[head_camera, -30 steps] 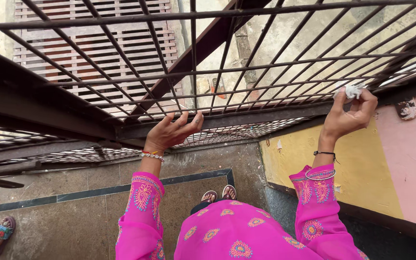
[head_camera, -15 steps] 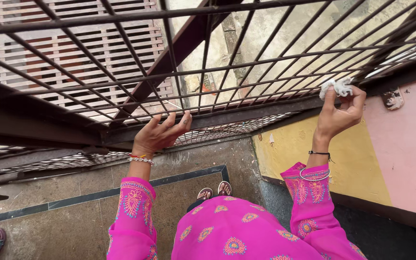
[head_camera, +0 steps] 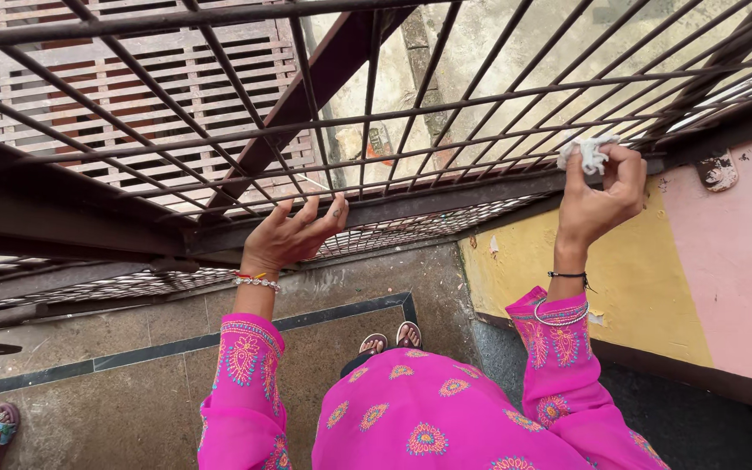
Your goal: The person wipes the metal bars of a gate with a cloth, cleaning the vertical bars and the horizontal frame.
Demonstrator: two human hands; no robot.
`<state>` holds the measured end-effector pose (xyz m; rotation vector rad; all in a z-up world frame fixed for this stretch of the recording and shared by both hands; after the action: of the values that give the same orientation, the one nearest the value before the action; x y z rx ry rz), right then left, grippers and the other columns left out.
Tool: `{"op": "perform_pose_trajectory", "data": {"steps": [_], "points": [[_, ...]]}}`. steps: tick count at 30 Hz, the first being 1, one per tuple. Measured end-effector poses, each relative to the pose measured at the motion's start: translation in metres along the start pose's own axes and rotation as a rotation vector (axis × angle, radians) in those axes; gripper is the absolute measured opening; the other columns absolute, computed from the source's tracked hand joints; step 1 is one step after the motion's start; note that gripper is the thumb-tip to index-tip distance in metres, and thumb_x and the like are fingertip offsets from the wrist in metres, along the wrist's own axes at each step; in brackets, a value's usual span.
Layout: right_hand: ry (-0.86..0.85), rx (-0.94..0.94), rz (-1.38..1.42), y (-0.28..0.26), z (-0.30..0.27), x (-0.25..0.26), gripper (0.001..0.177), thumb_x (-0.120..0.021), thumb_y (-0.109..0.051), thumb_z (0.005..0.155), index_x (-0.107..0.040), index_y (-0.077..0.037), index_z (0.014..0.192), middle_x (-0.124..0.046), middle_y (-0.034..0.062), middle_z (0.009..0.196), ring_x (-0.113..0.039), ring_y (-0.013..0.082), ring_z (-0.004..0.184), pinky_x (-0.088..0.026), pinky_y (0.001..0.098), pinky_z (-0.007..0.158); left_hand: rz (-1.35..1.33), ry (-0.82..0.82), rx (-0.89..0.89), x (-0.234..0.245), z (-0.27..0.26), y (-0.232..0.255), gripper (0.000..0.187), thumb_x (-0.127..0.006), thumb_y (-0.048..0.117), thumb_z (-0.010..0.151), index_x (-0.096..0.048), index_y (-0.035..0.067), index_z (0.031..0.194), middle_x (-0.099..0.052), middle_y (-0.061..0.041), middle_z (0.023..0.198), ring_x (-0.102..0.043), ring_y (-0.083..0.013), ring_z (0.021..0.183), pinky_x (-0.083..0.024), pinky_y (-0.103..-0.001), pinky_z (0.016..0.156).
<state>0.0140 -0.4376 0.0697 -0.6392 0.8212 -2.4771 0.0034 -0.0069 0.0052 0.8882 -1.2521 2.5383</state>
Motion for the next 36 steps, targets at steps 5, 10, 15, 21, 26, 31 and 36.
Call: {"op": "perform_pose_trajectory", "data": {"steps": [5,10,15,21,26,31,36], "points": [[0.053,-0.067,0.341,-0.019,-0.003,0.013,0.027,-0.082,0.004,0.105,-0.059,0.004,0.118,-0.068,0.0074,0.118,-0.073,0.0145,0.109,-0.065,0.0283,0.096,-0.004,0.007,-0.003,-0.002,-0.001,-0.001,0.038,-0.043,0.03,0.104,-0.053,0.025,0.141,-0.047,0.01,0.144,-0.052,-0.009,0.116,-0.044,-0.03,0.092],[0.006,-0.099,0.231,-0.023,0.002,-0.009,0.03,-0.088,0.001,0.102,-0.059,0.003,0.109,-0.065,0.0048,0.108,-0.067,0.0108,0.098,-0.061,0.0255,0.087,0.006,0.012,0.001,-0.002,-0.004,0.001,0.039,-0.043,0.029,0.104,-0.053,0.026,0.142,-0.047,0.011,0.145,-0.052,-0.0081,0.117,-0.044,-0.03,0.093],[-0.104,-0.026,0.033,-0.028,-0.001,-0.004,0.03,-0.091,0.003,0.096,-0.062,0.004,0.101,-0.061,0.0049,0.105,-0.065,0.0103,0.093,-0.061,0.0248,0.079,0.015,0.008,0.0,-0.005,-0.003,0.003,0.041,-0.043,0.03,0.101,-0.052,0.027,0.141,-0.047,0.011,0.144,-0.053,-0.0087,0.118,-0.044,-0.03,0.092],[-0.01,0.04,0.028,-0.057,-0.004,0.016,0.027,-0.088,0.005,0.096,-0.063,0.002,0.105,-0.058,0.0065,0.106,-0.062,0.0124,0.09,-0.054,0.0257,0.075,-0.008,0.008,-0.002,-0.001,-0.001,0.001,0.039,-0.046,0.027,0.101,-0.053,0.026,0.14,-0.047,0.01,0.145,-0.052,-0.0095,0.118,-0.044,-0.031,0.093],[-0.05,0.159,-0.027,-0.073,-0.005,-0.008,0.032,-0.093,-0.001,0.096,-0.062,0.0,0.105,-0.055,0.0084,0.106,-0.06,0.0185,0.09,-0.053,0.0277,0.076,-0.01,0.016,0.004,-0.002,-0.002,0.003,0.042,-0.046,0.027,0.1,-0.053,0.026,0.141,-0.047,0.01,0.145,-0.052,-0.0091,0.118,-0.044,-0.031,0.093],[-0.052,0.137,-0.12,-0.065,-0.016,-0.029,0.032,-0.092,0.0,0.09,-0.061,-0.001,0.098,-0.058,0.0052,0.099,-0.062,0.0179,0.082,-0.053,0.0302,0.075,-0.018,0.023,0.012,0.0,0.0,0.001,0.038,-0.045,0.03,0.105,-0.053,0.025,0.141,-0.046,0.01,0.146,-0.051,-0.0101,0.12,-0.045,-0.032,0.096],[-0.135,0.038,0.022,-0.077,-0.018,-0.003,0.029,-0.091,-0.001,0.094,-0.064,0.0,0.105,-0.061,0.0053,0.107,-0.065,0.0148,0.092,-0.057,0.0276,0.078,0.011,-0.004,-0.006,-0.003,-0.004,0.003,0.041,-0.046,0.027,0.099,-0.052,0.027,0.139,-0.046,0.011,0.144,-0.051,-0.0085,0.119,-0.044,-0.03,0.092]]}}
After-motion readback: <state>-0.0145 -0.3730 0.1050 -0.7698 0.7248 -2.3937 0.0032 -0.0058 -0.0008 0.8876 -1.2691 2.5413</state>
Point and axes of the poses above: each hand's wrist, its own z-axis towards the middle knuckle, its own x-axis out of the back of the hand, y = z × x, the point moved 1 cm from there along z, towards the middle knuckle
